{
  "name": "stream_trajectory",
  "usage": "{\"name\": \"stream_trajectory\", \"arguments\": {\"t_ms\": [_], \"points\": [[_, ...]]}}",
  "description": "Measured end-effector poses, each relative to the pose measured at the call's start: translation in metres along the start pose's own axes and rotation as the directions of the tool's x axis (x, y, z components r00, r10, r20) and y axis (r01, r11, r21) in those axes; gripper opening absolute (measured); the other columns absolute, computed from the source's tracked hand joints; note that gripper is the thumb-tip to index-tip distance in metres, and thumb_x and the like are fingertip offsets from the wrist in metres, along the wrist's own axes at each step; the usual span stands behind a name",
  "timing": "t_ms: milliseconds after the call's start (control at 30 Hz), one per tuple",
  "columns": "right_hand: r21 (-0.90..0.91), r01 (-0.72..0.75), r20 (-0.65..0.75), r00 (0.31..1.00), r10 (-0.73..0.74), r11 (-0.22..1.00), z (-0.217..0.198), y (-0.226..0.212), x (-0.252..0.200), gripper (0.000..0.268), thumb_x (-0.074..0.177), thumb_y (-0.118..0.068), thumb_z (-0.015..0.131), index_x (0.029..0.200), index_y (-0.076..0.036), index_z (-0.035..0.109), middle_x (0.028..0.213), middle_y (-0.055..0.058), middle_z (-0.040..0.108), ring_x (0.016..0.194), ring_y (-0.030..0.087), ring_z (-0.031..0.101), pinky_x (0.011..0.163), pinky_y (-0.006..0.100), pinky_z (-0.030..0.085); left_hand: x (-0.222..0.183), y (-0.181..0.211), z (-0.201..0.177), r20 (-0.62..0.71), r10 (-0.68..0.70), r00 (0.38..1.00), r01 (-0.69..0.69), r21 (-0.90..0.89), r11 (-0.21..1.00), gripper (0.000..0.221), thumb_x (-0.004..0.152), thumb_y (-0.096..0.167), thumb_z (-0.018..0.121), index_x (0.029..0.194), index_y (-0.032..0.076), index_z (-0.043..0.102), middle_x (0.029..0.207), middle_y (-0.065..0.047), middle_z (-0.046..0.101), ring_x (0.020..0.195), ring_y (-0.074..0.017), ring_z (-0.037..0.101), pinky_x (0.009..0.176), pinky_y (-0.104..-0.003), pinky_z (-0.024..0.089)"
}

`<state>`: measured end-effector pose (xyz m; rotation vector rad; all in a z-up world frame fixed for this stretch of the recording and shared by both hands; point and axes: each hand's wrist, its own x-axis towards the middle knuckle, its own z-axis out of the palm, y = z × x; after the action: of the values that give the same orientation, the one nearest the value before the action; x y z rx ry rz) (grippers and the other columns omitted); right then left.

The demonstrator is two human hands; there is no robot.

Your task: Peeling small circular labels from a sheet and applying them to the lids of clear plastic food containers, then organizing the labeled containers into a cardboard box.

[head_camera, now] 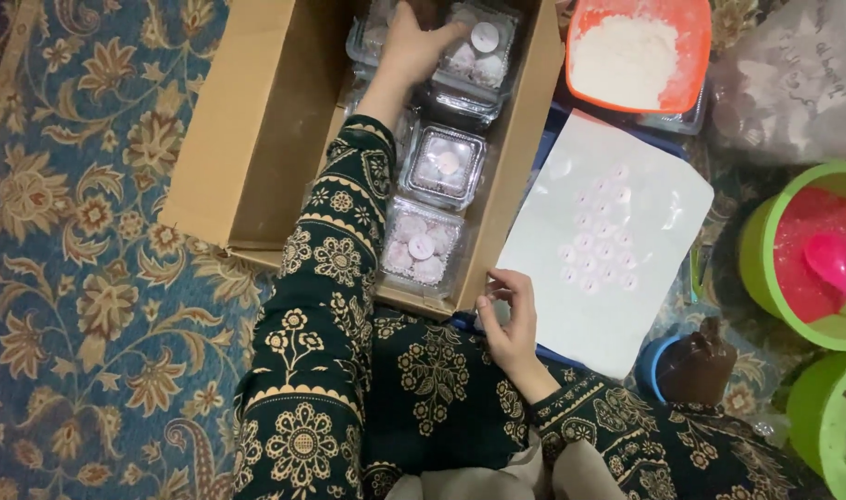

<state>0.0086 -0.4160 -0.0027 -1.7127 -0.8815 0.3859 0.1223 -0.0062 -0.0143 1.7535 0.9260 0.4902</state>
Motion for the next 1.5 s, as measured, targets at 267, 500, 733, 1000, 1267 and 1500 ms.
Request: {"name": "stream_trajectory", "arguments": {"t_ms": [267, 500, 733, 1000, 1267, 1500], "points": [[-0.01, 0.007, -0.005, 1.0, -0.007, 1.0, 0.001, -0.001, 0.001, 0.034, 0.1, -0.016, 0.059, 0.132, -0.004, 0.055, 0.117, 0.012, 0.058, 0.101, 0.022, 0.06, 0.087, 0.032, 0.054, -0.066, 0.082, -0.055, 0.326, -0.36, 0.874, 0.433, -0.186, 0.882, 0.042, 0.076, 0.02, 0.069, 0.112, 0.015, 0.048, 0.079, 0.003, 0.058, 0.06, -0.0068, 0.049, 0.054, -0.024, 0.043], [0.011, -0.034, -0.002, 0.999, 0.034, 0.999, -0.001, -0.004, 0.0, 0.034, 0.101, -0.02, 0.059, 0.131, -0.005, 0.056, 0.118, 0.012, 0.057, 0.102, 0.022, 0.061, 0.087, 0.032, 0.054, -0.103, 0.081, -0.107, 0.606, -0.314, 0.731, 0.482, -0.132, 0.866, 0.059, 0.081, 0.003, 0.056, 0.137, 0.017, 0.045, 0.103, -0.005, 0.055, 0.074, -0.0131, 0.055, 0.052, -0.025, 0.046], [-0.014, -0.115, 0.077, 0.99, 0.115, 0.993, -0.002, 0.012, -0.004, 0.034, 0.1, -0.012, 0.059, 0.133, -0.015, 0.049, 0.123, 0.007, 0.046, 0.104, 0.028, 0.059, 0.089, 0.04, 0.054, -0.118, 0.003, -0.086, 0.576, -0.341, 0.743, 0.463, -0.074, 0.883, 0.079, 0.075, 0.007, 0.073, 0.147, 0.01, 0.041, 0.111, -0.015, 0.051, 0.086, -0.0192, 0.057, 0.066, -0.033, 0.053], [-0.011, -0.097, 0.063, 0.993, 0.097, 0.995, -0.002, 0.018, -0.005, 0.033, 0.1, -0.013, 0.06, 0.132, -0.012, 0.051, 0.121, 0.008, 0.046, 0.101, 0.028, 0.061, 0.085, 0.039, 0.055, -0.115, -0.008, -0.049, 0.489, -0.289, 0.823, 0.193, 0.238, 0.952, 0.085, 0.081, 0.029, 0.078, 0.152, 0.007, 0.038, 0.134, -0.03, 0.056, 0.117, -0.0421, 0.065, 0.094, -0.057, 0.056], [-0.022, -0.053, -0.008, 0.999, 0.053, 0.998, 0.002, 0.017, -0.005, 0.035, 0.099, -0.012, 0.061, 0.132, -0.006, 0.056, 0.119, 0.011, 0.052, 0.1, 0.031, 0.064, 0.082, 0.042, 0.058, -0.144, 0.012, -0.03, 0.367, -0.316, 0.875, 0.095, 0.51, 0.855, 0.092, 0.073, 0.047, 0.076, 0.145, -0.002, 0.048, 0.127, -0.028, 0.065, 0.123, -0.041, 0.062, 0.102, -0.057, 0.049], [-0.002, -0.06, 0.024, 0.998, 0.06, 0.998, 0.001, 0.018, -0.004, 0.034, 0.1, -0.013, 0.059, 0.133, -0.01, 0.054, 0.119, 0.009, 0.05, 0.102, 0.028, 0.062, 0.085, 0.04, 0.057, -0.111, -0.016, -0.044, 0.329, -0.261, 0.908, 0.072, 0.492, 0.868, 0.079, 0.088, 0.055, 0.068, 0.135, -0.008, 0.057, 0.126, -0.032, 0.064, 0.12, -0.048, 0.061, 0.1, -0.062, 0.049]]}}
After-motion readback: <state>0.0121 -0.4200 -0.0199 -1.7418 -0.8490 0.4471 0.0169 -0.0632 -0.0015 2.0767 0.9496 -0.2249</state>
